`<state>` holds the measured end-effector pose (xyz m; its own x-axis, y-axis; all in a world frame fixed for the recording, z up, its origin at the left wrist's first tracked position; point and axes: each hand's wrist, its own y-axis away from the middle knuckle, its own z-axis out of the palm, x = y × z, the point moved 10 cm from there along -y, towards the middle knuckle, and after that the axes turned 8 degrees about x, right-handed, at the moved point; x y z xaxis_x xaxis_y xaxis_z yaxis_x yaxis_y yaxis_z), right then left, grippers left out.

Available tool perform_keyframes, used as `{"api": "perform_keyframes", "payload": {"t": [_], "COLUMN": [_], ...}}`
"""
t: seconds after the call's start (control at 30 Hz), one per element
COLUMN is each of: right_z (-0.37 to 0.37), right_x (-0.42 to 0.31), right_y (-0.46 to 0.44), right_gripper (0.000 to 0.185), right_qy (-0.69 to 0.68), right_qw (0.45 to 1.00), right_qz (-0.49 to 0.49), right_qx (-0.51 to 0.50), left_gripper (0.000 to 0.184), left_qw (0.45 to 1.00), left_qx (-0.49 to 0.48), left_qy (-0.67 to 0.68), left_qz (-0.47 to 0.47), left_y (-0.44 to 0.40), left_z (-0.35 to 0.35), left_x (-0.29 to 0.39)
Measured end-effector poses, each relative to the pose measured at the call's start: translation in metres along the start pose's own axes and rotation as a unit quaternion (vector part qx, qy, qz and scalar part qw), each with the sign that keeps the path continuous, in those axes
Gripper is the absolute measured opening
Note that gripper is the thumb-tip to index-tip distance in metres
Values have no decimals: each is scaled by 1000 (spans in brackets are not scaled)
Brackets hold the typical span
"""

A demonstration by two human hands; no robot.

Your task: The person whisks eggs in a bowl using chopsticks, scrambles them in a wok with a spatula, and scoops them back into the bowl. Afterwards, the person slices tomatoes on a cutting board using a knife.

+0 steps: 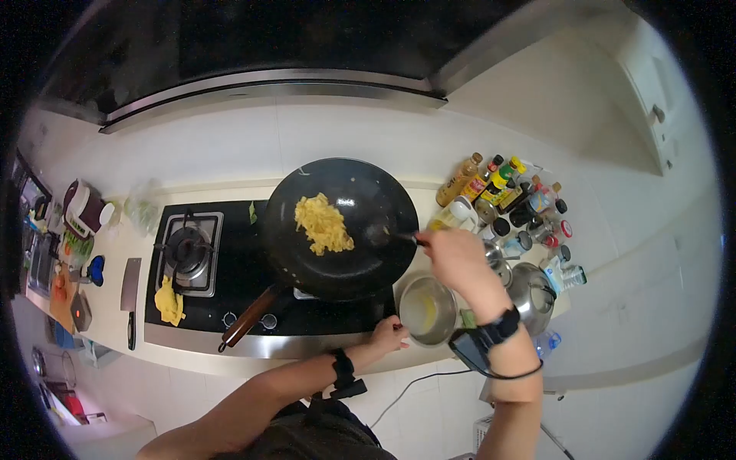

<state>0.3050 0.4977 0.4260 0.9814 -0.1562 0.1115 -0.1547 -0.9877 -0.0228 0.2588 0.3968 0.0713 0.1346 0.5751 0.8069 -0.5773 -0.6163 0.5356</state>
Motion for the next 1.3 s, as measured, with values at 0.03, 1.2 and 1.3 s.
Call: {"api": "perform_keyframes", "payload": {"t": [0.03,1.2,1.3], "right_z": [-1,-61,-76], "right_x": [2,-40,-66], "right_y": [4,78,90], "right_gripper": [37,37,38], "right_qy": [1,-206,-138], "right_qw": [1000,942,934], "right_qz": [-4,41,1], "right_qx": [0,262,329], "left_gripper": [14,15,14], "left_qw": [998,917,930], "left_qx": [6,174,144], "left_qy": [-51,-250,-235], "left_qz": [38,257,244], "left_y": [5,164,132], "left_z": [-6,-357,-325], "left_x": [7,378,377]}}
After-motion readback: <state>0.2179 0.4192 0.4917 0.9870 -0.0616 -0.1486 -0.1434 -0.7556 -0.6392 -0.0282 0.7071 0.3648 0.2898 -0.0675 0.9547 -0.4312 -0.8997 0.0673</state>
